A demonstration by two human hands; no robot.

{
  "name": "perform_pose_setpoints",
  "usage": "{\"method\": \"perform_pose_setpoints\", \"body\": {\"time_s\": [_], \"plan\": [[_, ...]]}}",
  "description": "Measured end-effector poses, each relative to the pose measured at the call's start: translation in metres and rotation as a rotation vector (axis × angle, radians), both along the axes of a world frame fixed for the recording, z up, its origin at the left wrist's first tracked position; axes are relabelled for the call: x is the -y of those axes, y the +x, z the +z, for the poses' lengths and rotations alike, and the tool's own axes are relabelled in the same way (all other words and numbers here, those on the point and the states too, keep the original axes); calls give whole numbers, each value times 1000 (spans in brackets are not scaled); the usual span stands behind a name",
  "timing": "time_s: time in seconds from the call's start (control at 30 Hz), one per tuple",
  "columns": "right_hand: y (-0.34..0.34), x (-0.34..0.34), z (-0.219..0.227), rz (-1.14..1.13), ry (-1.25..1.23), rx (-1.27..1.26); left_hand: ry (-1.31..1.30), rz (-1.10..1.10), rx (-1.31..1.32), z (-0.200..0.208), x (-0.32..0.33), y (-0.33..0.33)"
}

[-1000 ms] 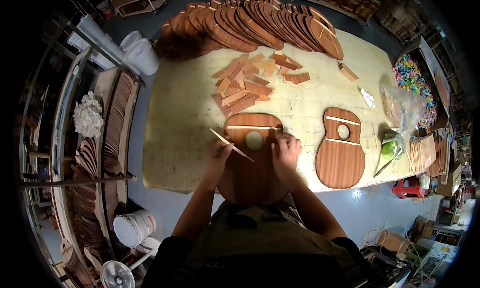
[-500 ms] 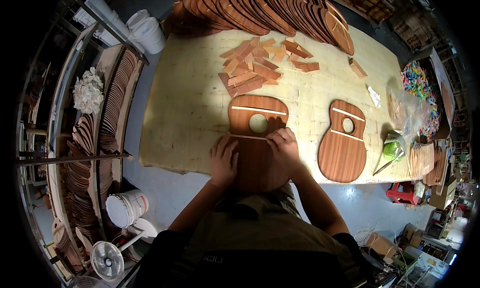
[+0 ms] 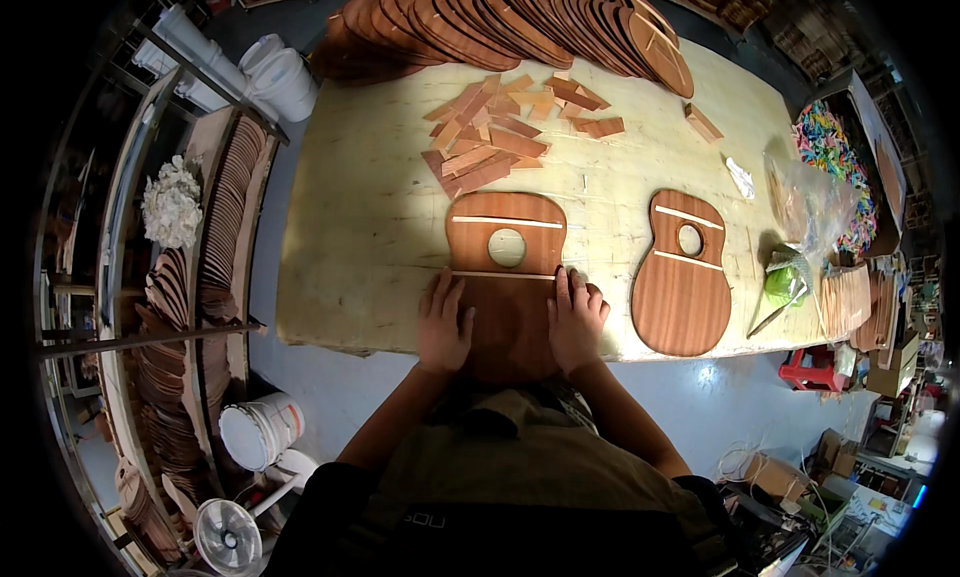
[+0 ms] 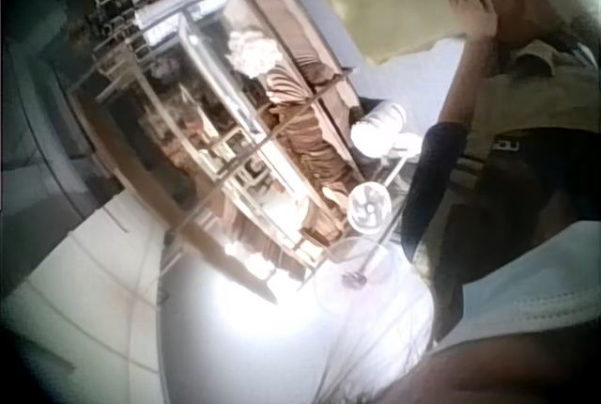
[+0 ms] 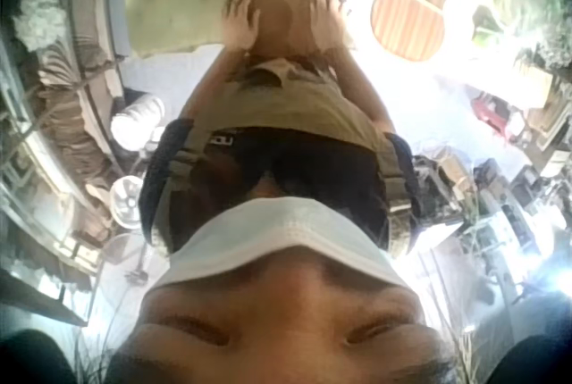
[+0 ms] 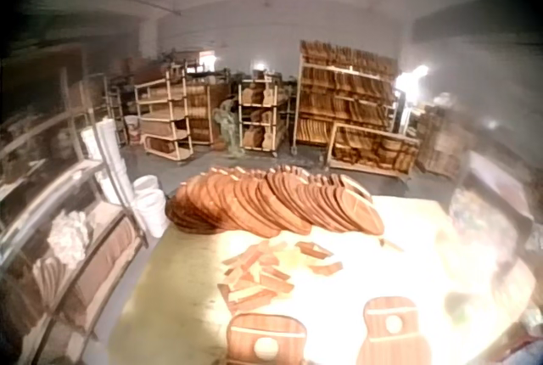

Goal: The person assembles wooden guitar-shaped bodies by applying glue to thin wooden strips and attaching them to the body. They repeatedly move the assembled parts to a drying rack and return to the workbench to continue the process.

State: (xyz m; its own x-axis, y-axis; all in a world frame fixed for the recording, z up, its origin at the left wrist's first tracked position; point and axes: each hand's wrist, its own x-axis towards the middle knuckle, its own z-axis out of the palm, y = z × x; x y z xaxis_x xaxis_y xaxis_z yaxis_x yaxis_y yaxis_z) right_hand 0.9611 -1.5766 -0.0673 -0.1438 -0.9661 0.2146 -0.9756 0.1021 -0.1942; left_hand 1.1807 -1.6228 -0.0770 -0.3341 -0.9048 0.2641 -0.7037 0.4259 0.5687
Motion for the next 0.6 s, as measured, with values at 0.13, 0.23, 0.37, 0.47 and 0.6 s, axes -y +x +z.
{"method": "perform_pose_setpoints", "body": {"time_s": [0.13, 0.23, 0.37, 0.47, 0.6], "plan": [[1, 0, -3, -11, 24, -15, -15, -8, 37, 0, 1, 1], [0, 2, -1, -25, 49, -3, -21, -23, 34, 0, 5, -1], [-8, 6, 5, -3, 55, 79, -15, -29, 24, -4, 3, 3], [-36, 44, 18, -2, -90, 202, 39, -16, -95, 2, 4, 7], [-114, 150, 13, -42, -161, 150, 115, 108, -241, 19, 0, 4]]}}
